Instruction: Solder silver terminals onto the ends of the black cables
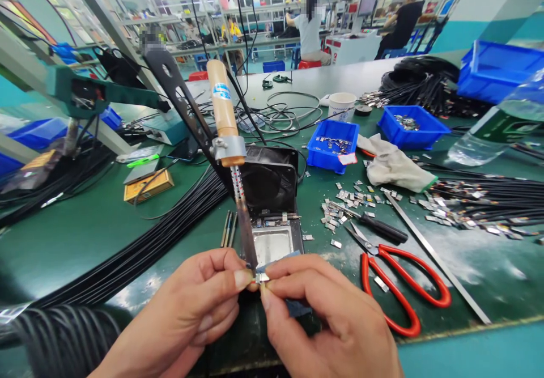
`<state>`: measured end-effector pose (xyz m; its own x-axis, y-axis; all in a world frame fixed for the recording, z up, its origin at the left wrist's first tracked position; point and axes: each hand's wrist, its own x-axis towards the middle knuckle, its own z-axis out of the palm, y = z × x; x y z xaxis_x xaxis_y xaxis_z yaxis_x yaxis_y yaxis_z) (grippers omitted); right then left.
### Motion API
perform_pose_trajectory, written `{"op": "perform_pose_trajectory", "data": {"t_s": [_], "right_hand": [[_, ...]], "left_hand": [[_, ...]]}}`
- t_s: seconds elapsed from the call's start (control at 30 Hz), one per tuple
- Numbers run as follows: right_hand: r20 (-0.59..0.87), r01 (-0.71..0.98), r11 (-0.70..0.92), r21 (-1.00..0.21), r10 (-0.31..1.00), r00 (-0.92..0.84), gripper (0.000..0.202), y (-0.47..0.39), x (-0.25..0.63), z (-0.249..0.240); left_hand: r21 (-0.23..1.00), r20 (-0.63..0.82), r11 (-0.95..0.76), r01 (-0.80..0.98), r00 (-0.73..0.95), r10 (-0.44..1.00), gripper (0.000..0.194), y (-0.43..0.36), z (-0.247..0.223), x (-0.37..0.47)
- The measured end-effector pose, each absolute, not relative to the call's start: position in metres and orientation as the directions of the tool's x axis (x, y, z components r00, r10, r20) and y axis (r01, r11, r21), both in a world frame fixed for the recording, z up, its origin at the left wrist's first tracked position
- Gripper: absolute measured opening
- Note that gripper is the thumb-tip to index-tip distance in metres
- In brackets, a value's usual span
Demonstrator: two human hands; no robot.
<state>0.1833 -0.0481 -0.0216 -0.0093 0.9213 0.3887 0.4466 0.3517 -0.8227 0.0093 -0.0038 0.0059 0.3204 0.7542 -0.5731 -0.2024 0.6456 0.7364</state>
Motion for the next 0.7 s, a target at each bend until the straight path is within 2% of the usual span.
{"op": "perform_pose_trajectory", "data": {"t_s": [0.47, 0.7], "right_hand": [[0.39, 0.457, 0.338, -0.823, 0.921, 0.022, 0.012, -0.0462, 0.1813, -0.0189], [0.39, 0.433, 0.338, -0.836, 0.92, 0.034, 0.013, -0.0507, 0.1809, -0.0203]], "left_hand": [[0.724, -0.58, 0.657, -0.211, 0.329, 0.745, 0.028, -0.0024, 0.0039, 0.0078], [0.729, -0.579, 0.653, -0.203, 0.324, 0.748, 0.032, -0.0037, 0.0025, 0.0065]]}}
